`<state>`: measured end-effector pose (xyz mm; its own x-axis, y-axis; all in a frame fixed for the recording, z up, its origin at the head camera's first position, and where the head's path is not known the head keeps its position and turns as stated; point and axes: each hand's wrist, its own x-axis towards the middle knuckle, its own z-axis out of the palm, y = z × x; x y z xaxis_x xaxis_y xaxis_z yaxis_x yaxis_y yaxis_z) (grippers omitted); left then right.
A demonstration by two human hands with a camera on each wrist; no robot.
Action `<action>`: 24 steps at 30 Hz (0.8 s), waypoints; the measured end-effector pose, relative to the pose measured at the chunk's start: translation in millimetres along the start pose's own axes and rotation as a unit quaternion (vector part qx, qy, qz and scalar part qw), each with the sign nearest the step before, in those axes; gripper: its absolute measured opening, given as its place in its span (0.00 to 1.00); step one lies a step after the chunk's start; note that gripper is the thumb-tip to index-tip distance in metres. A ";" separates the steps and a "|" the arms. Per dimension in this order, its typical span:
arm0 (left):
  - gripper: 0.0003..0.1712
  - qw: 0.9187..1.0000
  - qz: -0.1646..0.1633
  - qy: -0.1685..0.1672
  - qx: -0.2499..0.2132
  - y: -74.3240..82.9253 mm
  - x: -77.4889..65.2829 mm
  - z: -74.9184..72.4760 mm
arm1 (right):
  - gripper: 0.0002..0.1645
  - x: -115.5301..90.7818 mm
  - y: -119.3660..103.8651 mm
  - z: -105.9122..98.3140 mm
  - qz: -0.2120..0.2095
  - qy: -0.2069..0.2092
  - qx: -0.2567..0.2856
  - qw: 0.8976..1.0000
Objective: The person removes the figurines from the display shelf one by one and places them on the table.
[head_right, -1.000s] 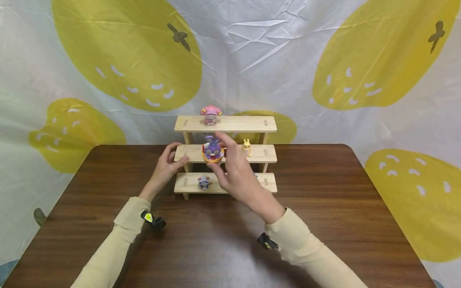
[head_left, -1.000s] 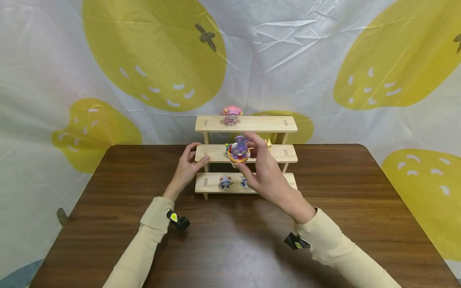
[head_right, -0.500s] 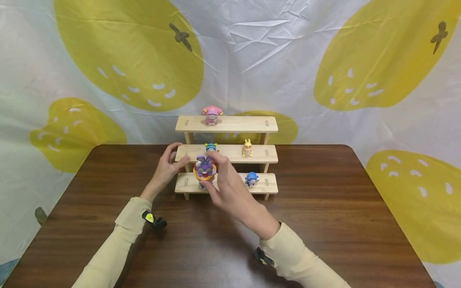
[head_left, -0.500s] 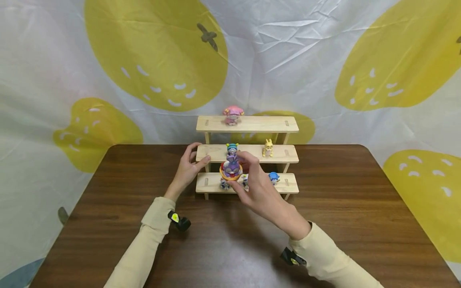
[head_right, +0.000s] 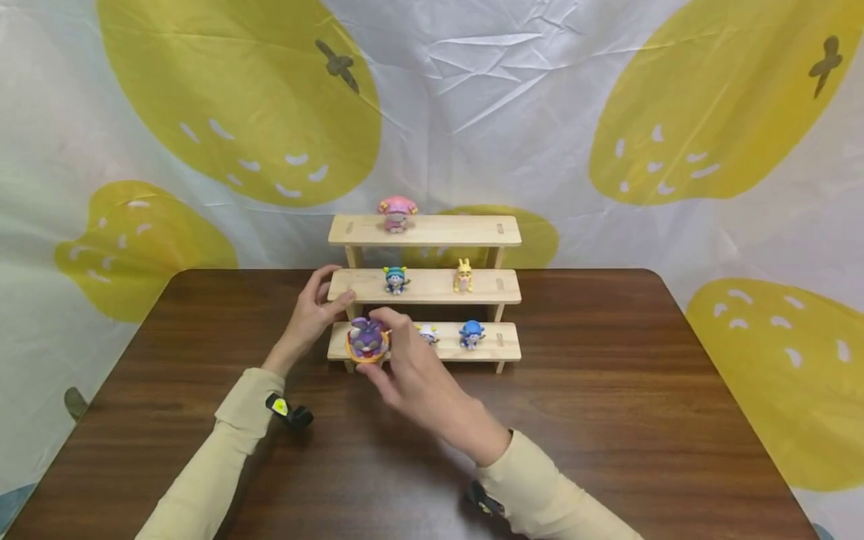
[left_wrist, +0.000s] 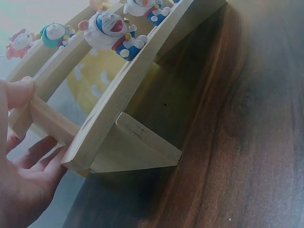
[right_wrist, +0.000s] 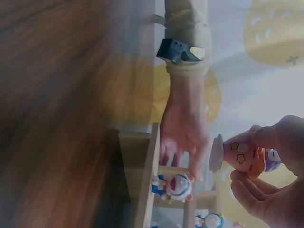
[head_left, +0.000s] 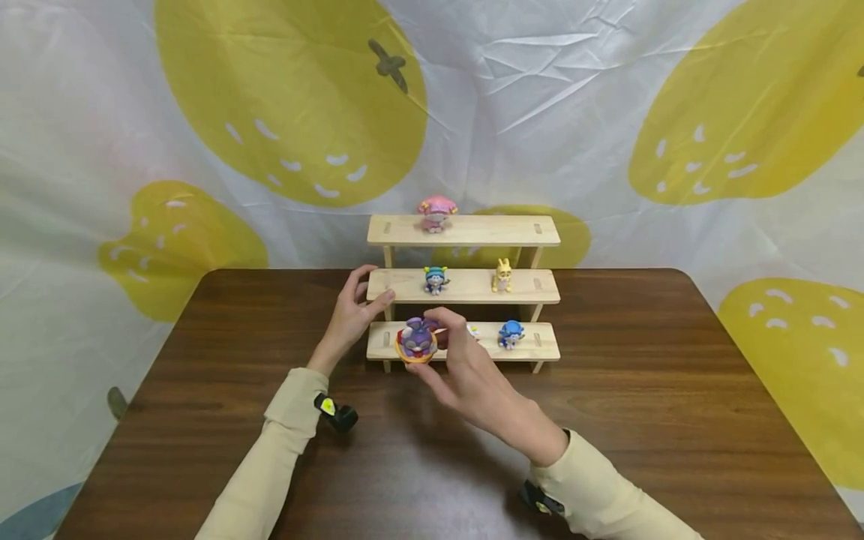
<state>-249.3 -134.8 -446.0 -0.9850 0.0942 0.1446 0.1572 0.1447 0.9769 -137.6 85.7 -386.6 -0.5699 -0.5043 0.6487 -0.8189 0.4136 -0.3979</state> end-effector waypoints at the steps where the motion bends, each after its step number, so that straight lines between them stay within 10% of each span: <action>1: 0.35 1.000 -0.002 -0.001 0.001 0.4 0.0 -0.1 | 0.43 -0.9 0.2 1.9 -0.004 0.000 -0.003 1.000; 24: 0.35 1.000 0.008 0.003 0.008 -0.7 0.5 1.4 | 0.42 -25.4 8.8 43.6 -0.021 -0.038 -0.031 0.999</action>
<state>-249.8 -133.5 -446.8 -0.9829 0.0907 0.1605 0.1735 0.1598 0.9718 -133.3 69.1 -434.9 -0.5398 -0.5772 0.6128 -0.8382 0.4360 -0.3277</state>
